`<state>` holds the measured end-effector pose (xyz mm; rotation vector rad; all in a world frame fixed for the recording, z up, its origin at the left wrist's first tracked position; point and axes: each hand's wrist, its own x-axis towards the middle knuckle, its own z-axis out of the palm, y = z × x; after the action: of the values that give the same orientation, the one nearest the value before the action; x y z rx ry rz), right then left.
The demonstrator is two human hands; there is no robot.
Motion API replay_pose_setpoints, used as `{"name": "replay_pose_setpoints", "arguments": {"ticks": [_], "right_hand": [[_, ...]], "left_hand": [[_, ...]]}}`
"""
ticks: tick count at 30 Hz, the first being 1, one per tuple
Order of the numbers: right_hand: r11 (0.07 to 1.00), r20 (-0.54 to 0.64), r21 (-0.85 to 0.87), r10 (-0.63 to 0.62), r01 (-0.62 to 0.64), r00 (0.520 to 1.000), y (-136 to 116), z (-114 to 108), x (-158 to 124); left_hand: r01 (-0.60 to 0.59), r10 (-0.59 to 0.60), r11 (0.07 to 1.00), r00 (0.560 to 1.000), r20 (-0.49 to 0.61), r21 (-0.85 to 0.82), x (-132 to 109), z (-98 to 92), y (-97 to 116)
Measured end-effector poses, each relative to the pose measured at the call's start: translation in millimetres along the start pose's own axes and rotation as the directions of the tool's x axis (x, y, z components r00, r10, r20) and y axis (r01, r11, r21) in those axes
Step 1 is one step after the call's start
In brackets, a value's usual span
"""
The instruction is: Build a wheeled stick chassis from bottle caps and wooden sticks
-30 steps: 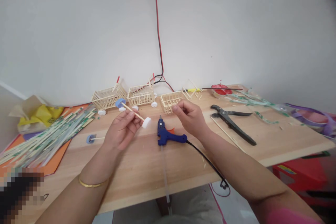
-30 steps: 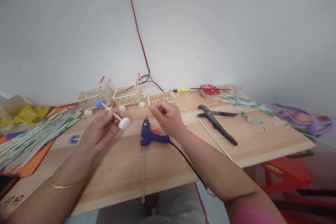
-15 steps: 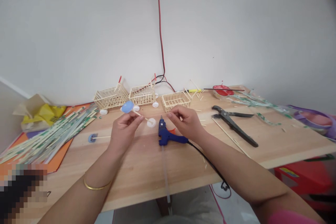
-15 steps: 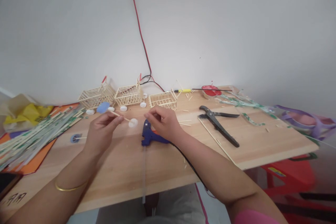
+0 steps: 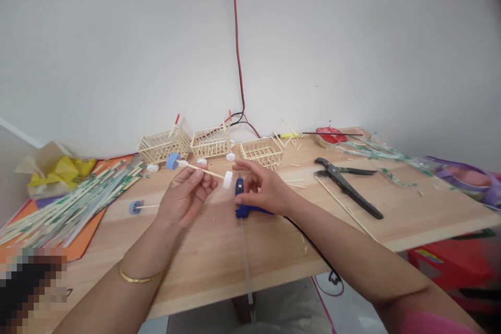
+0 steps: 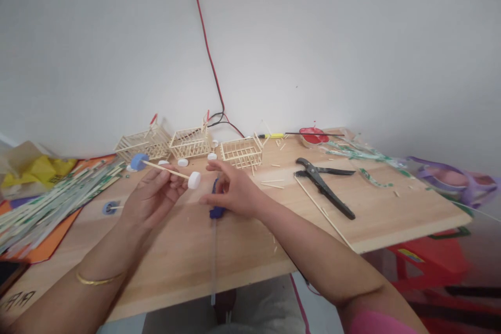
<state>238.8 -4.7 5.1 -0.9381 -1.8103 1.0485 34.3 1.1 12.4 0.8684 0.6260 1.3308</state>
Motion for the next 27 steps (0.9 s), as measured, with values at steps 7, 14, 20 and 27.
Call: {"name": "replay_pose_setpoints", "arguments": {"ticks": [7, 14, 20, 27], "right_hand": [[0.961, 0.441, 0.194, 0.095, -0.198, 0.893, -6, 5, -6], [0.989, 0.029, 0.020, 0.143, -0.144, 0.989, -3, -18, 3], [0.997, -0.233, 0.059, 0.067, -0.055, 0.970, 0, -28, 4], [0.995, -0.310, -0.090, 0.008, -0.038, 0.951, -8, -26, -2]], "left_hand": [[0.153, -0.133, 0.976, 0.982, 0.137, -0.154, -6, 3.2, 4], [0.084, -0.074, 0.967, 0.996, 0.051, -0.239, 4, -6.6, 14], [0.024, -0.030, 0.984, 0.999, -0.029, -0.178, 15, -15.8, 11], [-0.061, 0.067, 0.996, 0.993, -0.096, 0.066, 13, -16.2, -2]]}}
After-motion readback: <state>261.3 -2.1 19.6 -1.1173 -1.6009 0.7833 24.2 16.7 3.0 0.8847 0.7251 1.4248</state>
